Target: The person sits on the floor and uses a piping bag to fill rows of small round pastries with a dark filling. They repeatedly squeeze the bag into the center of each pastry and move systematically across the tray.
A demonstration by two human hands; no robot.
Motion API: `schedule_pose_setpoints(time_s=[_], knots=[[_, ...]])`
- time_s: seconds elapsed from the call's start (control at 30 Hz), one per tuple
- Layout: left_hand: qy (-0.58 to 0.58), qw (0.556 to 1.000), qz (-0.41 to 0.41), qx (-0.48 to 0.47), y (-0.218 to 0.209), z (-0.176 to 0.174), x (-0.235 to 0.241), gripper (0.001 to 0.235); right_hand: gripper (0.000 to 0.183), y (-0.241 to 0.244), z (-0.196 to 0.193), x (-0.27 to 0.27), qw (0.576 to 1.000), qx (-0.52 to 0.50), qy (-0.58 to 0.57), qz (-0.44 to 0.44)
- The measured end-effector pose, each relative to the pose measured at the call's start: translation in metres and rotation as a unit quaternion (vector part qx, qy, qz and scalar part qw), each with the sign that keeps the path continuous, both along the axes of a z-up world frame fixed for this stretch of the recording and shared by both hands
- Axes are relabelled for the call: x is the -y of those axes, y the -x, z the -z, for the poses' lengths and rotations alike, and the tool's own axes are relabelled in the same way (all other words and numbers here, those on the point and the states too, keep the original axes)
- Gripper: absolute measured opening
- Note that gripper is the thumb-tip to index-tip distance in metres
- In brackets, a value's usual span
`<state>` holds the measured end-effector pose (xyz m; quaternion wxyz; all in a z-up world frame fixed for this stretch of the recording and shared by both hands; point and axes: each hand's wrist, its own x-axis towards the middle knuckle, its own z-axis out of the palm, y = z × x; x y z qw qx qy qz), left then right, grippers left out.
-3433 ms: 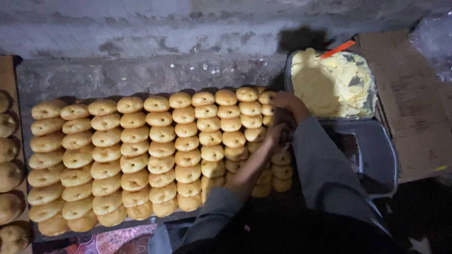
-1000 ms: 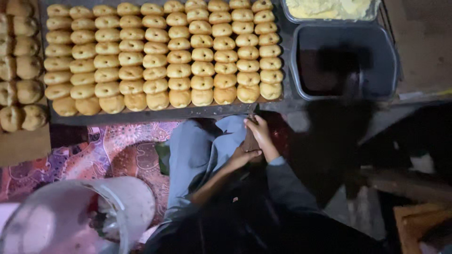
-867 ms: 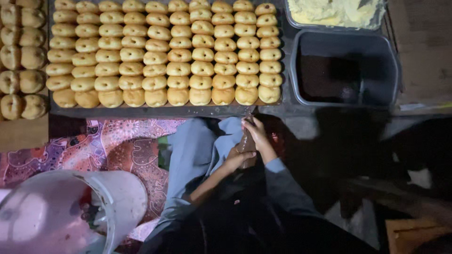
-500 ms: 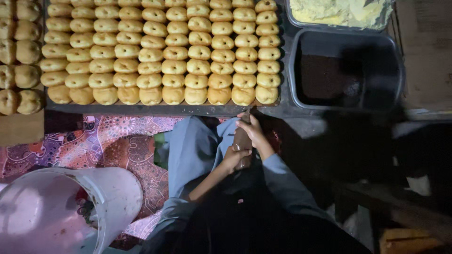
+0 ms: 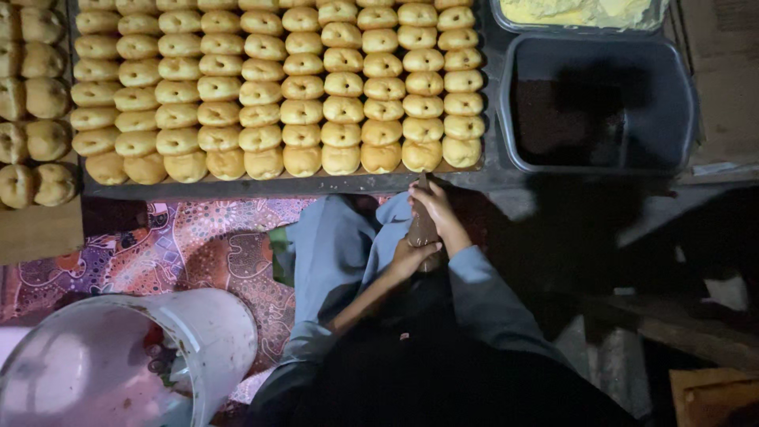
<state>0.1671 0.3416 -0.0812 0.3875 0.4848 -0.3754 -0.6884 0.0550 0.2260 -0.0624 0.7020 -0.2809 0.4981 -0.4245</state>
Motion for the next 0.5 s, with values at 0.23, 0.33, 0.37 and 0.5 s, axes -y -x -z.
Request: schedule_pose_setpoints(time_s=[0.23,0.33,0.37,0.5], knots=[[-0.019,0.999,-0.018,-0.041,0.002,-0.002,0.007,0.045,0.022,0.004,0.004,0.015,0.999,-0.005,-0.042,-0.011],[-0.047,0.994,-0.031,-0.090,0.003,-0.009,0.013,0.050,0.023,0.005,0.006,0.024,0.999,-0.006,-0.043,-0.016],[-0.044,0.993,-0.032,-0.106,0.002,-0.013,0.015,0.051,0.024,0.005,0.007,0.026,0.999,-0.007,-0.040,-0.012],[-0.108,0.989,-0.038,-0.095,-0.003,-0.029,0.024,0.054,0.027,0.005,0.019,0.036,0.997,-0.007,-0.074,0.017]])
